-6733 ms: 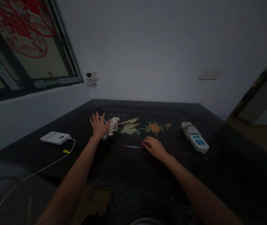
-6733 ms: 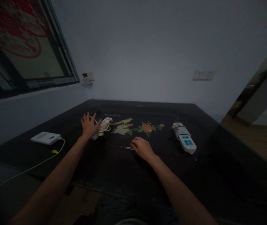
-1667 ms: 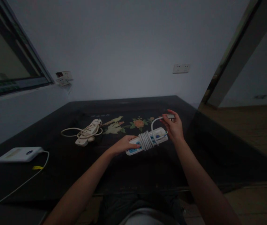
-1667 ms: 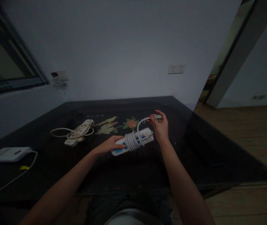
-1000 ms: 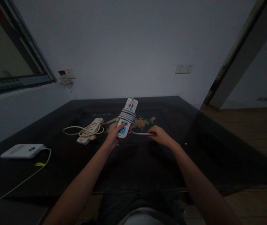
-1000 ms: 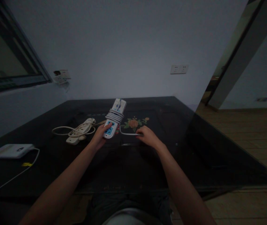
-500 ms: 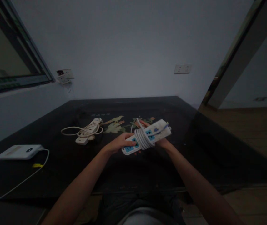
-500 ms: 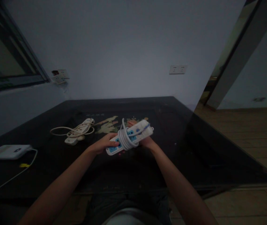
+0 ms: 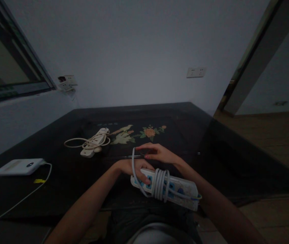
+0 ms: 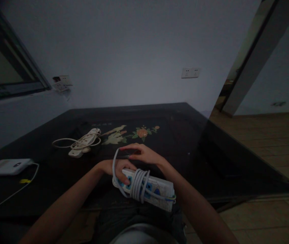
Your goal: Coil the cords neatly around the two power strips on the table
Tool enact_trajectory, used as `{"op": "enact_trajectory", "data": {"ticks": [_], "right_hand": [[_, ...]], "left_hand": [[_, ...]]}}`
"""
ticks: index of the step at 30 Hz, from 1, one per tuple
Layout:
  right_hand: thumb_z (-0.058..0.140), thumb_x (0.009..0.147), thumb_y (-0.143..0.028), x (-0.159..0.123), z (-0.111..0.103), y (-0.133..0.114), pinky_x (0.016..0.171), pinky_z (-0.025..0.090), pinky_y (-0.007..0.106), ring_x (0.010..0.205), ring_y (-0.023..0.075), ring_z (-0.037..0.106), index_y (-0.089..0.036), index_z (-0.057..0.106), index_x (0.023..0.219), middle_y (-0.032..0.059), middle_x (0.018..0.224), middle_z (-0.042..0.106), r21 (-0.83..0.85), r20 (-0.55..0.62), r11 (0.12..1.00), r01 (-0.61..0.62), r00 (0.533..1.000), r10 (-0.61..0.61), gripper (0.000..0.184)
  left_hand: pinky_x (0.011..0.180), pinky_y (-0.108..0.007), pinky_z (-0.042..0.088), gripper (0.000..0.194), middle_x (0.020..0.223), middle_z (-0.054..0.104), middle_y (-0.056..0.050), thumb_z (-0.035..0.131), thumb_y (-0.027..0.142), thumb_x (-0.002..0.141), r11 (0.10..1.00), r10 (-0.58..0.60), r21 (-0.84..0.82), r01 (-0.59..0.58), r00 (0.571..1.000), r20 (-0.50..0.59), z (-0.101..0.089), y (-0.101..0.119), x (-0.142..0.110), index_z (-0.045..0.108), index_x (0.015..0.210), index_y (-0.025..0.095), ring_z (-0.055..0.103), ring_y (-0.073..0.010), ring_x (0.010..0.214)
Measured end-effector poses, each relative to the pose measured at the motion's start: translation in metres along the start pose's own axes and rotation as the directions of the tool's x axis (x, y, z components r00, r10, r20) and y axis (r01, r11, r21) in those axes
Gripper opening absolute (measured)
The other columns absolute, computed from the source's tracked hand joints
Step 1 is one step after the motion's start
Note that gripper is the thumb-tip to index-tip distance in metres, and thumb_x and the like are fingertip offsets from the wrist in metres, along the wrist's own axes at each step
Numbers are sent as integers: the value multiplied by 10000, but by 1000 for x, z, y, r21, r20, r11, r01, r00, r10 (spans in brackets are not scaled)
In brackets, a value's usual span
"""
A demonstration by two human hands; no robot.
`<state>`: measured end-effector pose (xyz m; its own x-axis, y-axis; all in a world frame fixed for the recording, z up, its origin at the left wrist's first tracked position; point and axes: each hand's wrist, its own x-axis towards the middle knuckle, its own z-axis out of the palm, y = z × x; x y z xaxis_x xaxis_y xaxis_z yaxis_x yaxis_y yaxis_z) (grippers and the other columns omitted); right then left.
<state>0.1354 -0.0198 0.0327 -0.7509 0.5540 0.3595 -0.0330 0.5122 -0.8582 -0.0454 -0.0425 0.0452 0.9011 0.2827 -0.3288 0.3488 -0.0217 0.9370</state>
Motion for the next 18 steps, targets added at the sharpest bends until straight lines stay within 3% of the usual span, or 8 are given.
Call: {"op": "enact_trajectory", "data": {"ticks": [5,7,11,15,18], "right_hand": [[524,898,-165,5,15,-5,1104,265,459,1340,201,316,-312,509,1319,67,1429,380,-346,-81,936,58,993,-91,446],[488,915,-149,9,19,-5,1126,222,452,1368,189,261,-304,520,1306,56,1469,343,-401,-46,910,104,990,-133,422],[456,931,-138,15,24,-5,1098,285,411,1282,165,378,-249,564,1228,64,1305,524,-360,46,914,184,983,-180,335],[519,905,-180,15,24,-13,965,412,363,1080,168,491,-200,602,1102,72,1103,532,-360,-30,923,135,987,-156,215],[567,876,-203,11,13,-23,857,444,329,950,163,517,-199,644,950,48,985,515,-386,-118,916,107,979,-164,108]], "left_hand": [[608,-184,435,371,720,609,25,754,458,663,998,5,67,-9,999,53,-1,-4,4,617,817,149,530,-97,642],[605,-184,432,384,718,604,24,754,460,662,996,-15,90,9,998,63,-1,-5,5,603,817,143,528,-99,644],[622,-194,444,419,719,609,23,764,469,643,991,-47,132,36,996,79,0,-6,6,599,839,138,540,-114,667],[630,-190,445,402,724,611,28,765,454,643,986,-53,158,46,998,45,0,-5,4,618,846,139,541,-113,672],[601,-177,435,373,731,628,26,771,421,649,988,-47,149,47,999,-3,-3,-3,0,652,872,147,535,-107,651]]}}
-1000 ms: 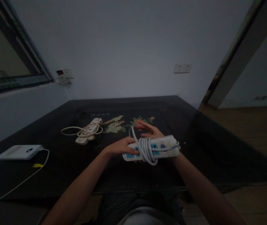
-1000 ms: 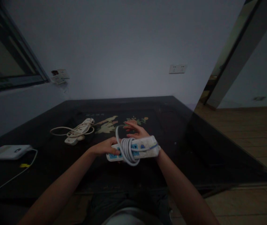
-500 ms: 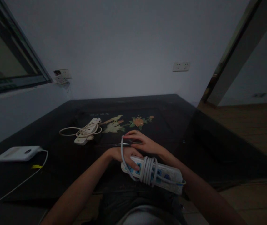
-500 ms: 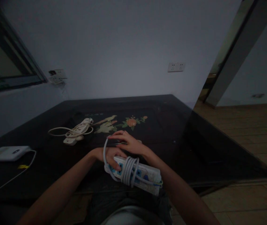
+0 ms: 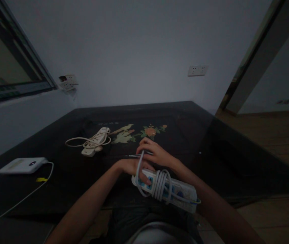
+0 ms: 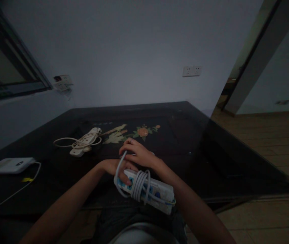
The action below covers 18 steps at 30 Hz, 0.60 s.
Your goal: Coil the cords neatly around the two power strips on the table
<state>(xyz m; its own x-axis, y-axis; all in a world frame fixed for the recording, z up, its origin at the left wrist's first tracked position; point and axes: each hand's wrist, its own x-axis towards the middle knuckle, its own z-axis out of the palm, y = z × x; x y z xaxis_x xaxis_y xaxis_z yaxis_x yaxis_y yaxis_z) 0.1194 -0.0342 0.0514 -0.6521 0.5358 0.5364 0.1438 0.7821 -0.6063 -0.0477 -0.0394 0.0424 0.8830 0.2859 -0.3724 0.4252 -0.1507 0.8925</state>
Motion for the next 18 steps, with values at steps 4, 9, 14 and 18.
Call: {"op": "enact_trajectory", "data": {"ticks": [4,9,14,18], "right_hand": [[645,804,-247,-6,-33,-2,752,431,320,803,162,533,-198,649,732,19,816,550,-57,-215,998,-21,977,9,88],[637,745,-227,-16,-60,-3,590,378,272,615,135,497,-195,636,665,-1,636,573,-116,-424,987,-107,904,48,86],[590,721,-186,-20,-60,-1,513,346,232,564,118,516,-180,659,720,9,663,625,-104,-518,978,-181,849,102,69],[630,740,-263,-20,-57,5,526,358,222,564,114,539,-171,673,729,4,656,639,-96,-399,963,-252,896,195,102]], "left_hand": [[582,-181,452,326,737,659,8,786,377,637,994,19,-108,-34,990,-141,-11,-2,-9,677,842,148,567,-112,636],[605,-250,529,394,803,708,-44,776,371,649,941,-42,-331,-71,946,-321,-26,-7,-22,683,955,142,652,-157,649],[569,-238,534,325,798,715,-121,733,314,715,873,-42,-409,-265,794,-606,-40,-12,-27,675,942,89,667,-169,629],[589,-258,565,212,803,719,-126,663,228,782,746,-98,-435,-504,563,-821,-51,-13,-28,647,930,77,679,-178,644]]}}
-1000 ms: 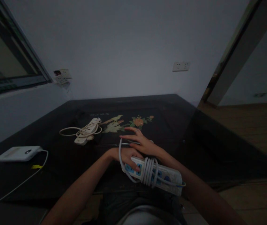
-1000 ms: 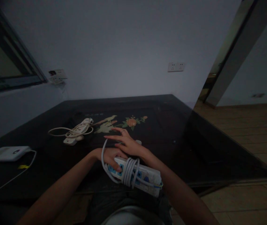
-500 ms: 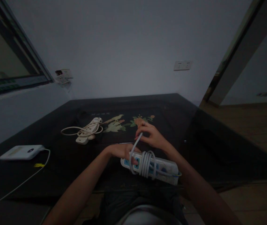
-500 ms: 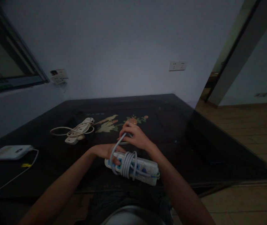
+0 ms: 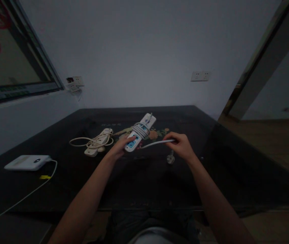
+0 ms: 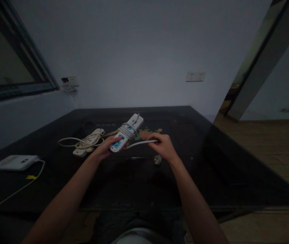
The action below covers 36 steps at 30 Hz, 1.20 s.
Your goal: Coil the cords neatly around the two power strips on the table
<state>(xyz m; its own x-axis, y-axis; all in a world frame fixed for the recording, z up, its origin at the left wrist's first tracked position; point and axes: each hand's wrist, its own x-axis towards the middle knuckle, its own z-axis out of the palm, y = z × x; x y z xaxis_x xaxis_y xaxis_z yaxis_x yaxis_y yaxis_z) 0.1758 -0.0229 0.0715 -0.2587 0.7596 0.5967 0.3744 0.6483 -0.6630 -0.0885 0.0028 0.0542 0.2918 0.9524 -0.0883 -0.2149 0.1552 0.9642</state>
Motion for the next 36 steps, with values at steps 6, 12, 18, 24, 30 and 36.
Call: {"op": "enact_trajectory", "data": {"ticks": [6,12,18,24,30,36], "right_hand": [[609,828,-401,1,9,10,595,387,231,656,139,613,-211,727,803,13,723,700,-196,429,980,28,901,60,225],[629,830,-351,-2,22,24,595,397,255,758,201,666,-252,740,787,48,814,731,-521,469,846,109,865,177,155],[677,789,-339,-3,19,40,575,410,246,691,190,664,-238,716,722,56,715,706,-688,145,710,-150,930,337,127],[608,783,-323,7,9,53,501,411,249,553,165,613,-196,564,648,39,603,648,-234,-263,899,-370,914,308,190],[616,763,-396,13,-6,50,443,412,223,442,106,529,-215,479,809,-40,591,581,407,-349,887,-216,861,370,232],[614,777,-312,11,-17,42,508,407,218,560,101,529,-218,600,932,-30,667,557,430,-361,899,-83,897,255,182]], "left_hand": [[610,-264,588,156,823,723,-113,580,176,842,977,132,-133,-166,964,-229,-9,10,2,641,944,75,694,-177,679],[589,-262,586,166,852,724,-121,556,194,846,975,131,-149,-165,968,-214,-4,17,-5,636,937,81,697,-185,702],[538,-292,564,355,797,717,-112,731,298,687,996,75,-61,-66,986,147,-3,16,-20,617,967,110,683,-215,637],[565,-307,534,448,766,721,-120,811,400,573,968,-175,240,69,872,457,1,15,-30,694,902,120,670,-221,607],[605,-313,524,375,834,728,-124,759,372,657,933,-221,352,69,884,412,7,13,-27,708,964,162,677,-227,685],[598,-294,543,320,873,716,-152,718,309,719,970,-116,240,47,952,284,0,5,-14,695,981,128,680,-212,693]]}}
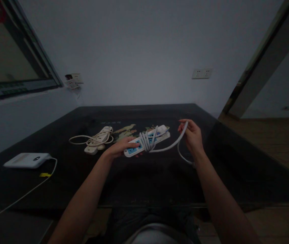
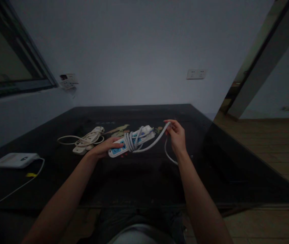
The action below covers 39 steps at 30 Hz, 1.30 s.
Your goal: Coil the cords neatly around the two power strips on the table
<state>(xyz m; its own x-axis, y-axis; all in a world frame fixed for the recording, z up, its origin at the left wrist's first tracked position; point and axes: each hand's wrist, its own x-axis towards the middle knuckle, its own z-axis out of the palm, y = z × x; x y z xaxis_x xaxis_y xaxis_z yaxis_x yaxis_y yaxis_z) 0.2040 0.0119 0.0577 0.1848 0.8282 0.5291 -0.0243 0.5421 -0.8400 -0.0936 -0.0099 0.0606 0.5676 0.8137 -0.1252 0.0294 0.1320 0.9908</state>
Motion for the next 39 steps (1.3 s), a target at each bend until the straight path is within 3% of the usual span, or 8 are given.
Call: {"op": "enact_trajectory", "data": {"ticks": [7,12,17,23,25,28,30,39], "right_hand": [[597,727,-206,-9,9,-10,742,473,313,821,183,619,-196,658,862,34,858,673,-203,278,975,91,960,-32,148],[482,769,-123,-19,20,-8,799,429,350,854,196,602,-189,677,913,54,917,684,-376,601,873,310,799,-25,251],[611,827,-292,-29,32,-3,865,377,374,926,217,578,-204,685,948,62,953,678,-477,737,779,408,668,102,168],[704,742,-472,-41,47,-4,868,407,351,964,228,584,-209,689,1015,63,985,679,-421,856,847,324,452,252,379],[600,840,-436,-45,53,2,875,430,350,976,222,601,-197,677,1044,78,1030,681,-375,844,899,228,486,229,323],[553,871,-376,-49,61,14,881,466,372,990,222,617,-184,606,1154,101,1135,656,-274,708,960,49,686,167,347],[643,798,-354,-52,65,21,872,487,389,974,229,627,-177,580,1168,100,1132,656,-175,625,983,-48,766,148,415],[674,723,-375,-45,55,20,969,455,437,1024,240,620,-231,679,938,52,1019,699,32,613,942,-333,751,245,259]], "left_hand": [[561,-258,563,188,789,724,-128,660,218,767,980,73,-146,-138,922,-381,-8,1,11,669,885,73,680,-185,634],[556,-245,568,174,772,724,-98,640,208,785,947,150,-162,-276,830,-538,-11,4,10,650,907,84,685,-175,619],[574,-270,582,247,794,722,-95,690,247,742,939,212,-138,-315,846,-489,-7,4,9,640,925,90,691,-190,654],[576,-292,582,367,864,717,-113,744,318,683,945,239,-133,-299,908,-344,6,5,7,631,943,85,692,-214,695],[577,-291,578,406,857,716,-114,749,347,677,952,230,-132,-275,931,-285,10,5,5,629,964,87,692,-217,690],[578,-290,570,450,836,714,-110,761,379,664,965,196,-142,-220,966,-166,15,4,3,634,987,93,687,-211,664],[589,-296,570,472,836,714,-111,775,387,649,969,184,-153,-194,980,-76,20,2,1,640,996,98,686,-211,669],[595,-277,540,517,822,721,-109,794,424,617,994,67,-98,-44,967,247,29,-4,-4,672,1008,108,681,-212,682]]}}
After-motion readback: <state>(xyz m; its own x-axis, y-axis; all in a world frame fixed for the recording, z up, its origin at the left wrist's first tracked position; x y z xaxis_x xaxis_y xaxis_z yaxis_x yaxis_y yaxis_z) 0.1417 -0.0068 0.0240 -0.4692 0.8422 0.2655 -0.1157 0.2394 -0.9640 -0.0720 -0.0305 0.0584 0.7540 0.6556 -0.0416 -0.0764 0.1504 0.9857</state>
